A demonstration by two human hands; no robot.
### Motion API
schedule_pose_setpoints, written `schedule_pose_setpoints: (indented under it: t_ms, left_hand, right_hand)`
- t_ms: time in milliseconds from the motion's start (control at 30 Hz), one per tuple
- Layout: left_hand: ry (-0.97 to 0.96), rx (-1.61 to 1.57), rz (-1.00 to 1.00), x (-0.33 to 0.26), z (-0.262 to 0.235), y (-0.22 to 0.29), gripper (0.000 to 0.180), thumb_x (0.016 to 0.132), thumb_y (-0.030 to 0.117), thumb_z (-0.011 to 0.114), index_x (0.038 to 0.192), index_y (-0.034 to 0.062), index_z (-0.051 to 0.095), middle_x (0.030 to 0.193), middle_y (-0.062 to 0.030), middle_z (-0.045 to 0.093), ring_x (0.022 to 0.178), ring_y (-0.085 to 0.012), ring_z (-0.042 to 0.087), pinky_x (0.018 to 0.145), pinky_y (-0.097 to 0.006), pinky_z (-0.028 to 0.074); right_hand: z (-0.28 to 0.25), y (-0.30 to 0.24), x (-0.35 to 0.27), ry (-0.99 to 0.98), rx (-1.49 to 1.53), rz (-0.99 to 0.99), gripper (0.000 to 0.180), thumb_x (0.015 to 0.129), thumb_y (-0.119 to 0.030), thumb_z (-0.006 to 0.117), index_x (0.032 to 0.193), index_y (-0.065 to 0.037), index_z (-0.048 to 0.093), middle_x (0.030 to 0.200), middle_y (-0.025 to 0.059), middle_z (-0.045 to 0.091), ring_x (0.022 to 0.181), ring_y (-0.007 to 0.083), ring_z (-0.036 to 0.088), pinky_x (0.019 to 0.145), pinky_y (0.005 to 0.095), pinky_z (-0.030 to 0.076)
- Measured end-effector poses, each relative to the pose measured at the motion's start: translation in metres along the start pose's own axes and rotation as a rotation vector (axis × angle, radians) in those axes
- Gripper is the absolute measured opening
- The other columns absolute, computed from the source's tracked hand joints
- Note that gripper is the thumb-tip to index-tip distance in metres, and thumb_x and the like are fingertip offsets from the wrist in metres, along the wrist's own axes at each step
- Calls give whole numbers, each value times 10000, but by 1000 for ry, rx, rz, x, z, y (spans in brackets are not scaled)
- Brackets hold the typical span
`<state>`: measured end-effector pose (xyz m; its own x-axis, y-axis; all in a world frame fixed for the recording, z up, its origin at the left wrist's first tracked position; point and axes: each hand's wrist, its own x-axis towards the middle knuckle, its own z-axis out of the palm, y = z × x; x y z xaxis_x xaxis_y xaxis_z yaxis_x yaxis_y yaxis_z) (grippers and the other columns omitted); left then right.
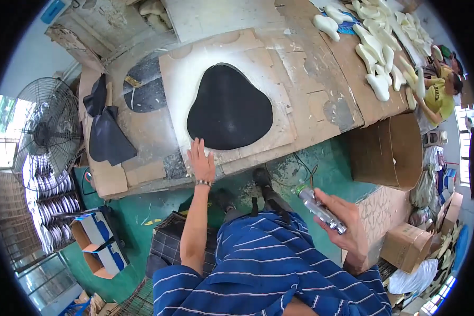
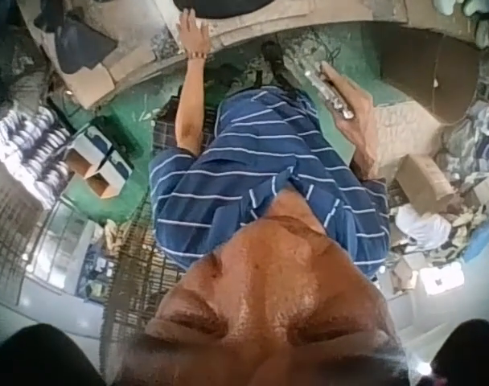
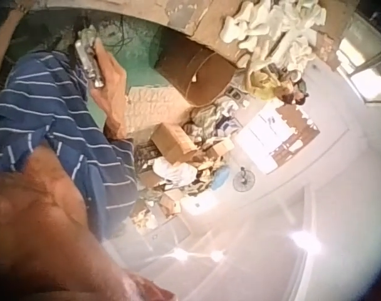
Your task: Transferring foam padding components from a workbench to a storage rack in a manufacturing setting.
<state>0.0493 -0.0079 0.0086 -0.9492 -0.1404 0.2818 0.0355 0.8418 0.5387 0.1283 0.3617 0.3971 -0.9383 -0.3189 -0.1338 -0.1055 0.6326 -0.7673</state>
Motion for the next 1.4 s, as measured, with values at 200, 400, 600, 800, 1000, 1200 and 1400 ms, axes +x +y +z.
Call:
schedule_pose_setpoints:
  t_ms: [200,400,600,800,1000,1200,1400]
  left_hand:
    - [14,-65,-244,-124,-32,0,426,998,181,649,1395,30,613,1352,-223,625,1273,-443,563,1095,-521,444]
    - [-424,-13,-647,-286,-22,-63,314,963,244,668,1217,64,700,1209,-194,707,1121,-406,652,979,-510,525]
    - [-1228,55,-438,-391,-26,-111,165,919,206,643,1015,124,749,1115,-132,752,1027,-359,720,871,-512,579]
    - [-543,-687,-1538,-354,-19,-80,133,947,166,593,821,191,626,711,8,577,580,-207,521,478,-349,317]
    - [-390,-699,-1479,-320,-5,-92,190,984,180,650,1138,110,736,863,-12,715,723,-152,672,519,-303,445]
    - [-333,-617,-1363,-299,-12,-86,327,974,183,674,1266,47,730,989,-42,782,830,-131,734,597,-281,513]
    - [-411,-686,-1471,-338,-15,-91,249,989,178,656,1201,83,744,908,-31,761,715,-151,706,529,-294,486]
  right_hand:
    - [0,-11,10,200,17,-5,686,796,74,788,1455,-16,620,1032,205,723,884,344,715,779,363,550]
    - [-3,4,-11,2,4,19,665,799,55,785,1440,-33,632,1034,210,725,886,360,722,776,386,554]
    - [-12,9,-1,217,-23,17,636,821,44,783,1436,-17,633,1112,227,740,954,367,739,835,382,567]
    - [-18,14,-14,41,-43,70,664,799,55,796,1438,-22,632,1116,218,742,965,367,737,841,388,568]
    - [10,-3,29,-118,116,-109,748,762,96,763,1480,-36,601,1104,215,733,971,390,725,853,393,567]
    - [16,4,58,126,42,-171,701,790,103,761,1463,-27,614,1119,221,728,952,372,734,830,381,570]
    - [9,13,52,233,8,-114,648,816,90,769,1439,-16,629,1072,212,726,892,329,731,778,365,565]
